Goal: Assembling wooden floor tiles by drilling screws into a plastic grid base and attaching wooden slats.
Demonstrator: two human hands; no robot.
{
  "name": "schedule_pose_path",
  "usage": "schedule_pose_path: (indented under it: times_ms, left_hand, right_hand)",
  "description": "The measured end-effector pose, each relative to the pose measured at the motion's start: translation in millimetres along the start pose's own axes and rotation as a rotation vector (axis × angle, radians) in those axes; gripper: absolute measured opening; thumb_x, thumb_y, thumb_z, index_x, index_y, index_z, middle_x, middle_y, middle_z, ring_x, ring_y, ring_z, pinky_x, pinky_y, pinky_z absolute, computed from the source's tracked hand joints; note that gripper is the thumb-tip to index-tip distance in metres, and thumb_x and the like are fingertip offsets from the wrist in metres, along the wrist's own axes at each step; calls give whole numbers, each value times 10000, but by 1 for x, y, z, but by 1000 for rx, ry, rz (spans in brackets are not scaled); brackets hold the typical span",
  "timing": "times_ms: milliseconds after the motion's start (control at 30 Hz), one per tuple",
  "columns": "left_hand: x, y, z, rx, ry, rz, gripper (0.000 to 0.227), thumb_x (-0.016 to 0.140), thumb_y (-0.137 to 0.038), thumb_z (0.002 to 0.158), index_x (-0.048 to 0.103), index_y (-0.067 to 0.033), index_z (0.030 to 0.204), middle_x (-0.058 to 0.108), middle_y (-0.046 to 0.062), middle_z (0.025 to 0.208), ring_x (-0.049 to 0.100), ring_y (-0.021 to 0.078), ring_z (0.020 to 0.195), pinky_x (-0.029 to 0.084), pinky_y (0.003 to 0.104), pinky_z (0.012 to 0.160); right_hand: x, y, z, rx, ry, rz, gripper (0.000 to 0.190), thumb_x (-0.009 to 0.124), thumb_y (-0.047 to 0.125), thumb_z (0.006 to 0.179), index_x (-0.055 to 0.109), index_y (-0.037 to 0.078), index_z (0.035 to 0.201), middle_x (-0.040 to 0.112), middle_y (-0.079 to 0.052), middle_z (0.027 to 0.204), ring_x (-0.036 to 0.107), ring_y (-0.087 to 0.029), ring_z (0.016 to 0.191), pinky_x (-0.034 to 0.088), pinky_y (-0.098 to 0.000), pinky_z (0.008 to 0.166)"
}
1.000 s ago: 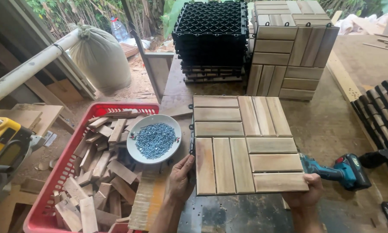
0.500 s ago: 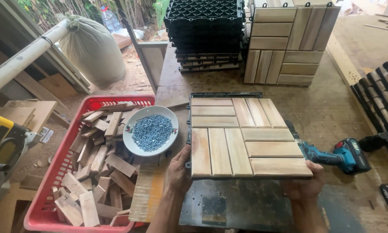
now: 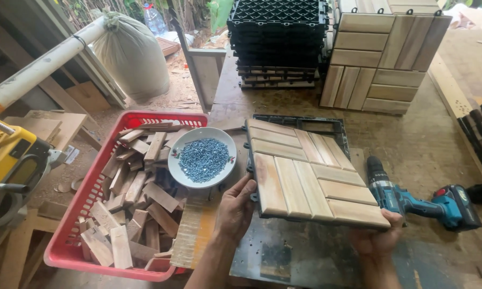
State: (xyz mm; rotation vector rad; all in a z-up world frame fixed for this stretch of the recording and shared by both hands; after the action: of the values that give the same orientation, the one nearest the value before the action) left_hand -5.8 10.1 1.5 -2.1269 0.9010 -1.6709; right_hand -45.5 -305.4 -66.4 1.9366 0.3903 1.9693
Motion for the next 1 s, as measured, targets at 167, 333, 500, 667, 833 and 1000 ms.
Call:
schedule_pose_path:
  times_ms: [167, 333, 500, 667, 833, 1000]
  left_hand:
    - [37, -21, -26, 44, 165, 243, 738, 773, -121, 757, 551, 42, 1442, 647, 196, 1421, 625, 289, 1254, 548, 406, 1047]
    - [40, -22, -26, 98, 356, 285, 715, 821, -184, 786, 569, 41, 1416, 653, 175, 1388, 648, 237, 1200, 550, 349, 1037]
    - [33, -24, -29, 85, 512, 328, 707, 825, -201, 833, 550, 39, 1438, 654, 131, 1355, 623, 216, 1217, 543, 343, 1059]
    - [24, -26, -31, 99, 690, 415, 666, 804, -193, 892, 530, 48, 1448, 592, 97, 1317, 586, 221, 1229, 499, 332, 1105]
    - [14, -30, -27, 75, 705, 476, 657, 788, -207, 901, 518, 41, 1447, 557, 150, 1455, 582, 246, 1298, 498, 367, 1123]
    - [0, -24, -13, 51, 655, 544, 700, 791, -288, 884, 526, 18, 1456, 603, 136, 1459, 613, 258, 1267, 519, 409, 1062]
  right_hand:
    - [-9, -14, -7, 73, 126, 135, 704, 623, 344, 919, 512, -94, 1458, 645, -318, 1347, 613, -494, 1194, 497, -554, 997]
    - [-29, -25, -8, 152, 166, 223, 745, 751, 199, 915, 381, -76, 1500, 572, -335, 1449, 552, -499, 1301, 395, -650, 1065]
    - [-39, -19, -16, 223, 177, 107, 760, 769, 200, 948, 330, -72, 1506, 579, -323, 1435, 592, -461, 1287, 459, -583, 1074]
    - [-57, -14, -5, 293, -82, -220, 745, 633, 252, 867, 371, 4, 1519, 534, -292, 1382, 533, -454, 1203, 424, -540, 968]
    - [-71, 3, -17, 347, -347, -484, 776, 514, 276, 791, 401, 73, 1532, 492, -277, 1333, 481, -463, 1124, 386, -512, 872]
    - [44, 21, -25, 167, -529, -506, 827, 170, 95, 791, 304, -5, 1600, 362, -332, 1467, 323, -514, 1276, 235, -651, 1073]
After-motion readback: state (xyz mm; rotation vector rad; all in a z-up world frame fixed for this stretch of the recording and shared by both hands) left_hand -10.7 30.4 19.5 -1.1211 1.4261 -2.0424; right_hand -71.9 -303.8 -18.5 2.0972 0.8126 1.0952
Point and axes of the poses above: each hand's wrist, its own z-axis towards the middle knuckle, its own x-axis out of the palm, y = z × x, the point moved 9 cm from there along z, towards the middle knuckle
